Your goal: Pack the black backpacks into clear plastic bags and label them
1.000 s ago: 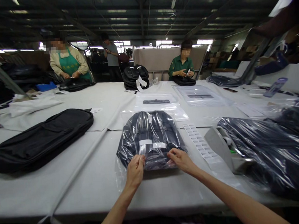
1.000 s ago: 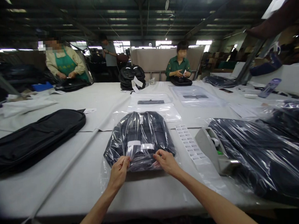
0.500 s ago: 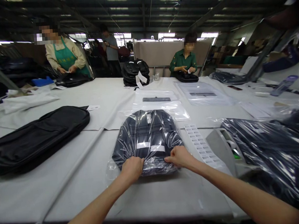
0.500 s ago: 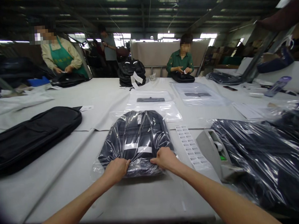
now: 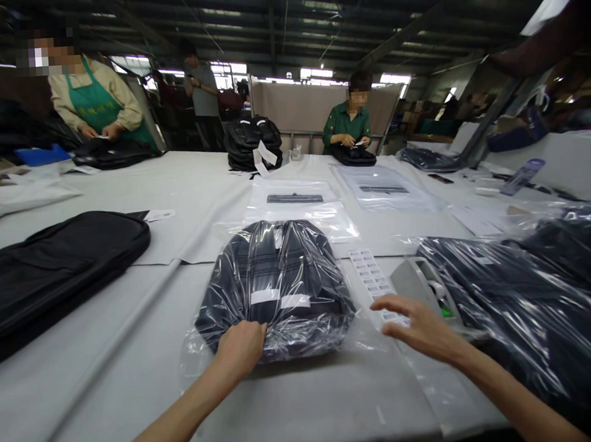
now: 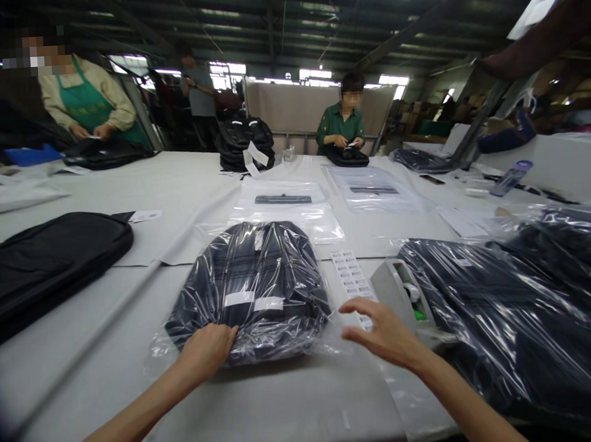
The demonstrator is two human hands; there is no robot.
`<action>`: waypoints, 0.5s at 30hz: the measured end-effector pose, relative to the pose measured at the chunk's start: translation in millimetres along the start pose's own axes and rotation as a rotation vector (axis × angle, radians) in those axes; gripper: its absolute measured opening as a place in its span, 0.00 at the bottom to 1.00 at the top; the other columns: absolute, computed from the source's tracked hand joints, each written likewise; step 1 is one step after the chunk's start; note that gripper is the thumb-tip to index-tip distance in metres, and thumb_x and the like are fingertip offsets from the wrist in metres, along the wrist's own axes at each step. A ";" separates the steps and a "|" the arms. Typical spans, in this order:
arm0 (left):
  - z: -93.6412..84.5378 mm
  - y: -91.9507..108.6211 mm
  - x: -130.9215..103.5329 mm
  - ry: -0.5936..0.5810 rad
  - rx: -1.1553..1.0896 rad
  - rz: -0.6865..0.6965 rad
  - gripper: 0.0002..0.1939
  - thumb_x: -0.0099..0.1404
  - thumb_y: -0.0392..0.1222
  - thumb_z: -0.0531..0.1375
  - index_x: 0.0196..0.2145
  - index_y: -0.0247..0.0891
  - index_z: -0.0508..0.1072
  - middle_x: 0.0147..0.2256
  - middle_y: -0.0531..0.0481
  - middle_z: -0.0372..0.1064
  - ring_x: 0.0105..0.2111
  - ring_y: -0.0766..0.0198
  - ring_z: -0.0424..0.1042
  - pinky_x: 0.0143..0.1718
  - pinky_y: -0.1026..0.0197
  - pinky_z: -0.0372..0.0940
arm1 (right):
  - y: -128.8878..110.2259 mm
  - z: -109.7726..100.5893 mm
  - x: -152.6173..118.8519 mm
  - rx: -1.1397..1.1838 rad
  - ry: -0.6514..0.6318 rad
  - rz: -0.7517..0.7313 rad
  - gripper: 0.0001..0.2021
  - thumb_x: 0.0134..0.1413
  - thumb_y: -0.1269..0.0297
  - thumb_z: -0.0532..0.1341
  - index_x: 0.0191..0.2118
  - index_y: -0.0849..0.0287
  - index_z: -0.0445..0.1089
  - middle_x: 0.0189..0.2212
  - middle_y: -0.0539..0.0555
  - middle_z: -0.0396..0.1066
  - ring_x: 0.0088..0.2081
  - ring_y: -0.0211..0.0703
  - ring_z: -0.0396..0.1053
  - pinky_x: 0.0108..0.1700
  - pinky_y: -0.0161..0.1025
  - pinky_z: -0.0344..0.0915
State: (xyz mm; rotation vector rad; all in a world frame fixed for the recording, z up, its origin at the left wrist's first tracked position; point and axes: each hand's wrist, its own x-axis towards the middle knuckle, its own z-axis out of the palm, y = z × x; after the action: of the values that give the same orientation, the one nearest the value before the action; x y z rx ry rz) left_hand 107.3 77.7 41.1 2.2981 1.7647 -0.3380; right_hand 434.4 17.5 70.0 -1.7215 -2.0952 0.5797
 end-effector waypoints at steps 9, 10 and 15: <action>-9.3 1.8 -2.1 -0.055 0.036 0.033 0.21 0.69 0.40 0.43 0.40 0.33 0.76 0.34 0.34 0.74 0.38 0.44 0.74 0.38 0.46 0.66 | 6.5 45.5 -23.6 0.419 0.243 0.256 0.17 0.52 0.49 0.56 0.29 0.57 0.73 0.31 0.53 0.73 0.37 0.47 0.69 0.42 0.40 0.63; -9.9 1.6 -2.5 -0.056 0.036 0.032 0.21 0.69 0.40 0.43 0.40 0.33 0.75 0.34 0.34 0.74 0.38 0.44 0.74 0.38 0.46 0.66 | 6.6 46.6 -17.5 0.474 0.249 0.285 0.18 0.53 0.48 0.56 0.28 0.57 0.73 0.28 0.52 0.73 0.35 0.46 0.69 0.40 0.39 0.63; -6.8 -1.5 -1.3 -0.041 0.009 0.026 0.25 0.70 0.44 0.41 0.36 0.33 0.76 0.34 0.34 0.74 0.37 0.46 0.74 0.38 0.49 0.66 | 36.3 69.8 -4.0 0.643 0.304 0.477 0.20 0.44 0.46 0.61 0.21 0.60 0.70 0.16 0.48 0.65 0.22 0.39 0.63 0.27 0.35 0.59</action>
State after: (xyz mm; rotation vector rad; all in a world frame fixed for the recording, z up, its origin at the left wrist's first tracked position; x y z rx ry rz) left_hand 105.9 79.1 47.9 2.3017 1.7155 -0.3857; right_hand 428.9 14.1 -8.5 -1.7562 -1.1118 0.9301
